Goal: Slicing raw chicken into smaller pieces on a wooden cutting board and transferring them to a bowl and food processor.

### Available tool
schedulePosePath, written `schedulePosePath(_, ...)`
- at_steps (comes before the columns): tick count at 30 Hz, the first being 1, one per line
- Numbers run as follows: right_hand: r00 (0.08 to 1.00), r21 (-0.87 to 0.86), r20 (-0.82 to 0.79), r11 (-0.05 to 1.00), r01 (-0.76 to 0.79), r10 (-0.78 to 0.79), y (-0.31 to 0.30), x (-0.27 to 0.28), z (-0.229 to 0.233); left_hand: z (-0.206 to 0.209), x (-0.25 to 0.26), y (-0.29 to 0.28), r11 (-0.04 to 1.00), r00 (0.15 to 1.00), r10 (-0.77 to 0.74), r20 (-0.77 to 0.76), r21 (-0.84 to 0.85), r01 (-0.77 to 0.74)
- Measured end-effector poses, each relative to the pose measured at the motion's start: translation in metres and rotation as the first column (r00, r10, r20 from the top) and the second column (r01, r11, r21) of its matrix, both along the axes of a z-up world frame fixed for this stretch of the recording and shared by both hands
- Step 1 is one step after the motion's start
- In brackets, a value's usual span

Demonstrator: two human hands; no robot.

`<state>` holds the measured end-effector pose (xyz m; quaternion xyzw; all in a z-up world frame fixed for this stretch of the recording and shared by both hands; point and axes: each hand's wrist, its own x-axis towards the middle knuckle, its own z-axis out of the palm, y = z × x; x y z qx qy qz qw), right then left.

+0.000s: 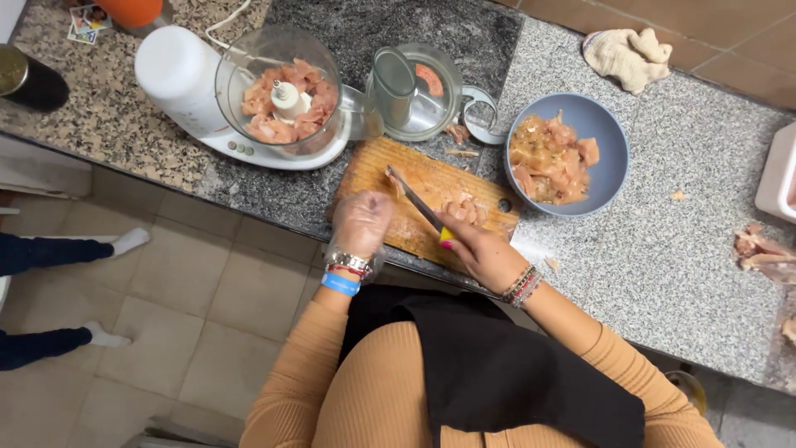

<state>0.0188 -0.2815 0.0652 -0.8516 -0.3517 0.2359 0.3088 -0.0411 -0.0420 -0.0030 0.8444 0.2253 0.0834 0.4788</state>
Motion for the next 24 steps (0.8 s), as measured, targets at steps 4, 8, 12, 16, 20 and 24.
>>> schedulePosePath(4,0.994,0.122,0.089,0.99,-0.069,0.058,-0.002,-0.007,-0.011,-0.014,0.004,0.003,0.898,0.999,-0.003,0.036,-0.44,0.018)
schedulePosePath(8,0.999,-0.043,-0.037,0.998,-0.034,0.032,0.001,-0.019,-0.013,-0.033,0.004,-0.001,0.715,0.999,0.027,0.022,-0.699,-0.004)
schedulePosePath(12,0.999,-0.021,-0.041,1.0,-0.017,0.016,-0.002,-0.025,-0.023,-0.067,0.003,0.002,0.619,0.999,0.044,0.025,-0.785,-0.007)
schedulePosePath(16,1.0,-0.222,0.012,0.975,0.03,-0.028,0.003,-0.03,-0.006,-0.018,0.002,0.003,0.853,1.0,-0.017,-0.009,-0.522,0.009)
schedulePosePath(20,0.988,-0.304,0.147,0.949,0.082,-0.038,-0.005,-0.03,-0.011,0.026,0.007,-0.001,1.0,0.996,-0.003,-0.084,0.006,0.003)
schedulePosePath(24,0.982,-0.206,0.178,0.973,0.108,-0.071,-0.01,-0.04,-0.013,0.047,0.002,-0.003,0.998,0.992,-0.004,-0.126,-0.057,-0.003)
